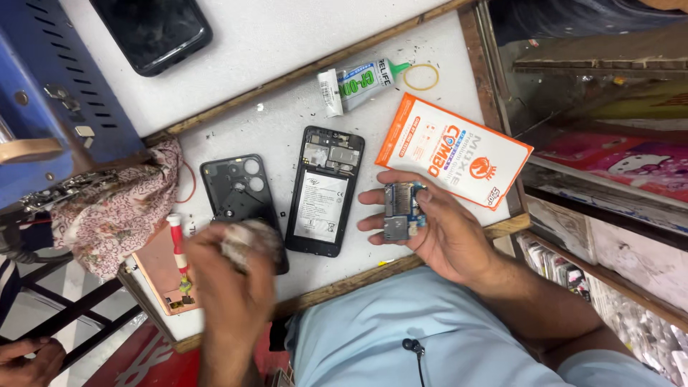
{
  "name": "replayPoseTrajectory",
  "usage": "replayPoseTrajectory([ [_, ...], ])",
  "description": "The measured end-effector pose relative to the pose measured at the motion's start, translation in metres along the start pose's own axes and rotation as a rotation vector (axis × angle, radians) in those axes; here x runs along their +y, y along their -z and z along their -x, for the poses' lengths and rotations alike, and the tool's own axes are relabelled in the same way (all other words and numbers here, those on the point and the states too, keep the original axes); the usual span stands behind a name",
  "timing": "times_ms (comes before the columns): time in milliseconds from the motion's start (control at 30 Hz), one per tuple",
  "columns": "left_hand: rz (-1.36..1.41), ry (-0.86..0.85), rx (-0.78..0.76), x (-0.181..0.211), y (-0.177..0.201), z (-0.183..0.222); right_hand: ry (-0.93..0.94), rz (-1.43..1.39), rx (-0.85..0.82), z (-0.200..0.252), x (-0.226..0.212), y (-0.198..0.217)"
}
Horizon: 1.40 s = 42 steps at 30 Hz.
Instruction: The person disassembles a smartphone, removes the motherboard, cleans it with a cloth, and reassembles the phone by placing the motherboard back and securing the back cover with a screwdriver.
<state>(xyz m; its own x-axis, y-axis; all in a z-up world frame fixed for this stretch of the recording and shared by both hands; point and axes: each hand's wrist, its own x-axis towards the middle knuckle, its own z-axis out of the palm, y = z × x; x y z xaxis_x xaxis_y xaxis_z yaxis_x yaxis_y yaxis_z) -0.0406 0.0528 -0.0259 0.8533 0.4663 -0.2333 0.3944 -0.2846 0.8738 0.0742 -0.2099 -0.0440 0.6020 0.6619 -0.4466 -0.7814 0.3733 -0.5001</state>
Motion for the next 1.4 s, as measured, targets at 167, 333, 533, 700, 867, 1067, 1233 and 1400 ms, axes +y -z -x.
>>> replayPoseTrajectory([
  [167,0.184,-0.175,-0.398,0.017,-0.041,0.023,-0.015,-0.060,-0.046,-0.009,0.011,-0.013],
  [333,0.122,-0.196,-0.154,0.023,-0.078,0.009,0.023,0.001,-0.093,-0.005,0.019,-0.020],
  [533,0.117,-0.133,-0.281,0.028,-0.073,0.003,0.004,-0.027,-0.148,-0.001,0.021,-0.014],
  [700,0.113,-0.143,-0.368,0.028,-0.071,-0.007,0.002,-0.030,-0.131,-0.005,0.022,-0.013],
  [867,0.127,-0.201,-0.322,0.026,-0.072,-0.007,0.011,0.007,-0.124,-0.005,0.023,-0.013],
  [1067,0.052,-0.201,-0.235,0.025,-0.077,-0.007,-0.001,0.014,-0.084,-0.007,0.027,-0.013],
  [1233,0.128,-0.056,-0.155,0.027,-0.046,-0.004,-0.002,-0.050,-0.044,-0.007,0.013,-0.012],
  [1400,0.009,-0.230,-0.219,0.024,-0.019,-0.001,-0.051,-0.047,-0.095,-0.002,0.013,-0.001],
])
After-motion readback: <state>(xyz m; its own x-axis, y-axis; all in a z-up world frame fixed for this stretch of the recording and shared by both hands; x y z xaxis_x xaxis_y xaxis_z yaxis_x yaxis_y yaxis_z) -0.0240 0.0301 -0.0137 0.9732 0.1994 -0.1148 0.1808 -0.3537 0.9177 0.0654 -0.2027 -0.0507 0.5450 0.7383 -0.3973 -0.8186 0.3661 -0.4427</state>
